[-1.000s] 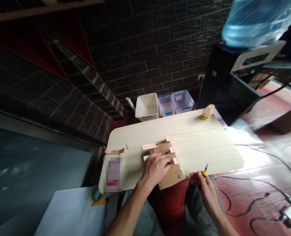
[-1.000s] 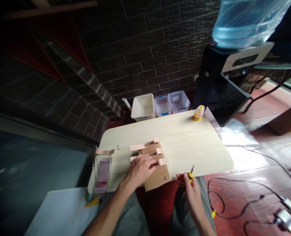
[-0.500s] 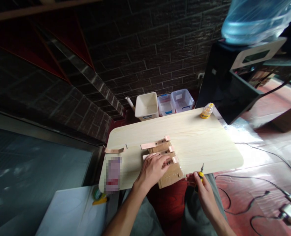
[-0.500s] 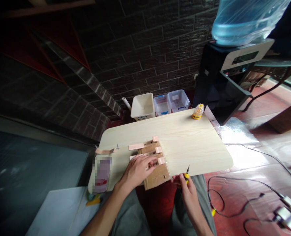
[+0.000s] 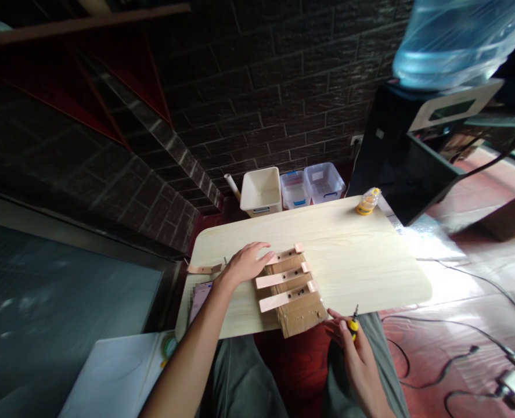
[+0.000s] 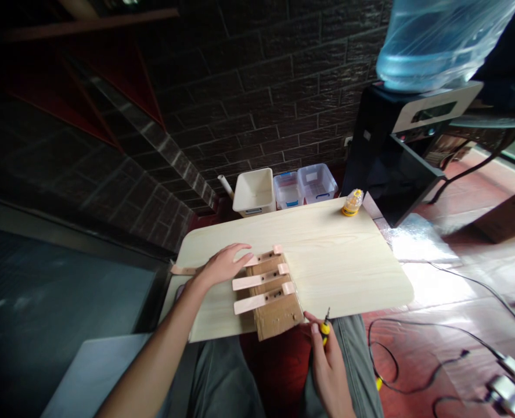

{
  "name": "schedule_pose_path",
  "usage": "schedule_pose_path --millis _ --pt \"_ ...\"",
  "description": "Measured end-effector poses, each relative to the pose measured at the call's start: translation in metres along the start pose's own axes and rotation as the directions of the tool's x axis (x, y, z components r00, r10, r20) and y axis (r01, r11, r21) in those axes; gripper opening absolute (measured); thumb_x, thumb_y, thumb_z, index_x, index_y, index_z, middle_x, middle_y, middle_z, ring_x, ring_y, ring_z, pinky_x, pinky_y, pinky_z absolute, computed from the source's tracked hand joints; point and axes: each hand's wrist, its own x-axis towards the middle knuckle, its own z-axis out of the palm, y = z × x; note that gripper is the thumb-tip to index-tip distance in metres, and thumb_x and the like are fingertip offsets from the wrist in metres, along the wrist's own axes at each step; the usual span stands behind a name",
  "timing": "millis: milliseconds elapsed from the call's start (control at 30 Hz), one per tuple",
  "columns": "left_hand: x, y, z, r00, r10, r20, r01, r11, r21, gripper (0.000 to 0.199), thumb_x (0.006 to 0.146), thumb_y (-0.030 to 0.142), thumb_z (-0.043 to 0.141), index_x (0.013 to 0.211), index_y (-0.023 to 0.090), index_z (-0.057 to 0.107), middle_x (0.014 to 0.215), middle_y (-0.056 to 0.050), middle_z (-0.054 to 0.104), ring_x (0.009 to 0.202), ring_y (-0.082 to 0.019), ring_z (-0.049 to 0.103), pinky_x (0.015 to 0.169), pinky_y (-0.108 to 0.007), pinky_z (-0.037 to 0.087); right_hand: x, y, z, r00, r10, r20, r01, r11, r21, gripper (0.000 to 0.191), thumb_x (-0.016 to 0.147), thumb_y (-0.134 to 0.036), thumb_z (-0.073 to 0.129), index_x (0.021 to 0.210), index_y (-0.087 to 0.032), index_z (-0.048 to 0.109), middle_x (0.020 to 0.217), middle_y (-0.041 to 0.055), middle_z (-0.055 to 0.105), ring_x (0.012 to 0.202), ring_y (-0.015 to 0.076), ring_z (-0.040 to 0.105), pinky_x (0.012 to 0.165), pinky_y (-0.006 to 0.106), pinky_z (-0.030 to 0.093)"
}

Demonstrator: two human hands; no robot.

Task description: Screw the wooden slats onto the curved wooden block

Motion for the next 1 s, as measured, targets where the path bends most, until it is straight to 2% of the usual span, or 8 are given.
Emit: schedule_pose_path --millis 167,267,433,567,667,800,900,1000 --pt "-0.016 -0.011 0.008 0.999 -0.031 0.041 0.032 0.999 -0.038 0.029 0.095 0.039 0.049 0.111 0.02 0.063 0.114 -0.006 0.065 0.098 -0.02 0.062 0.085 -0.033 0.053 0.005 -0.009 0.002 0.999 -0.003 0.045 -0.001 0.997 0.074 0.049 0.086 -0.052 0.06 0.128 -0.026 0.058 0.13 0.0084 0.062 0.119 0.0277 0.058 0.103 0.044 0.045" --pt "-0.048 -0.019 0.016 0.986 -0.124 0.108 0.138 0.981 -0.134 0.034 0.098 0.043 0.04 0.105 0.021 0.066 0.102 -0.004 0.071 0.091 -0.018 0.065 0.083 -0.028 0.051 0.027 -0.023 0.001 0.998 -0.063 0.03 0.06 0.993 0.104 0.044 0.085 -0.053 0.061 0.117 -0.023 0.062 0.134 0.011 0.059 0.121 0.029 0.056 0.099 0.045 0.048" --pt "-0.107 -0.023 0.028 0.939 -0.3 0.166 0.33 0.924 -0.194 0.038 0.097 0.05 0.037 0.117 0.028 0.06 0.101 -0.001 0.072 0.086 -0.017 0.068 0.077 -0.026 0.051 0.068 -0.045 0.006 0.987 -0.148 0.057 0.148 0.989 0.009 0.04 0.084 -0.054 0.062 0.107 -0.021 0.065 0.126 0.0121 0.064 0.116 0.0286 0.058 0.096 0.047 0.049" --pt "-0.128 -0.013 0.028 0.932 -0.362 0.007 0.359 0.921 -0.15 0.036 0.093 0.047 0.046 0.122 0.029 0.057 0.107 -0.002 0.071 0.095 -0.018 0.067 0.08 -0.028 0.051 0.079 -0.054 0.012 0.978 -0.204 0.048 0.208 0.97 -0.127 0.041 0.084 -0.054 0.061 0.106 -0.02 0.065 0.118 0.0123 0.067 0.107 0.0278 0.062 0.09 0.044 0.051" --pt "-0.12 0.001 0.027 0.971 -0.217 -0.099 0.199 0.966 -0.166 0.027 0.092 0.038 0.052 0.116 0.028 0.061 0.11 -0.002 0.069 0.1 -0.017 0.064 0.088 -0.028 0.05 0.075 -0.051 0.012 0.976 -0.209 0.053 0.216 0.955 -0.205 0.04 0.085 -0.055 0.059 0.105 -0.02 0.064 0.109 0.0117 0.069 0.097 0.0265 0.064 0.08 0.039 0.054" --pt "-0.087 0.018 0.036 1.0 0.004 -0.031 -0.01 0.98 -0.197 0.02 0.09 0.03 0.055 0.107 0.026 0.066 0.103 -0.002 0.069 0.089 -0.015 0.065 0.081 -0.025 0.05 0.06 -0.039 0.008 0.986 -0.16 0.04 0.165 0.949 -0.269 0.04 0.086 -0.056 0.057 0.102 -0.02 0.064 0.097 0.009 0.071 0.085 0.0237 0.065 0.073 0.036 0.052" --pt "-0.061 0.023 0.046 0.996 0.077 0.048 -0.07 0.987 -0.144 0.024 0.088 0.03 0.057 0.111 0.027 0.065 0.099 -0.001 0.07 0.082 -0.015 0.064 0.071 -0.024 0.05 0.046 -0.031 0.002 0.993 -0.107 0.038 0.114 0.955 -0.275 0.04 0.085 -0.057 0.058 0.099 -0.02 0.064 0.091 0.0073 0.071 0.078 0.0225 0.064 0.073 0.035 0.051" --pt "-0.045 0.024 0.052 0.988 0.135 0.073 -0.13 0.989 -0.064 0.026 0.088 0.03 0.058 0.112 0.027 0.064 0.098 -0.001 0.069 0.083 -0.016 0.064 0.072 -0.025 0.049 0.038 -0.027 -0.008 0.994 -0.111 0.025 0.113 0.956 -0.271 0.04 0.084 -0.058 0.059 0.096 -0.021 0.064 0.086 0.0065 0.07 0.076 0.0226 0.063 0.073 0.035 0.05"
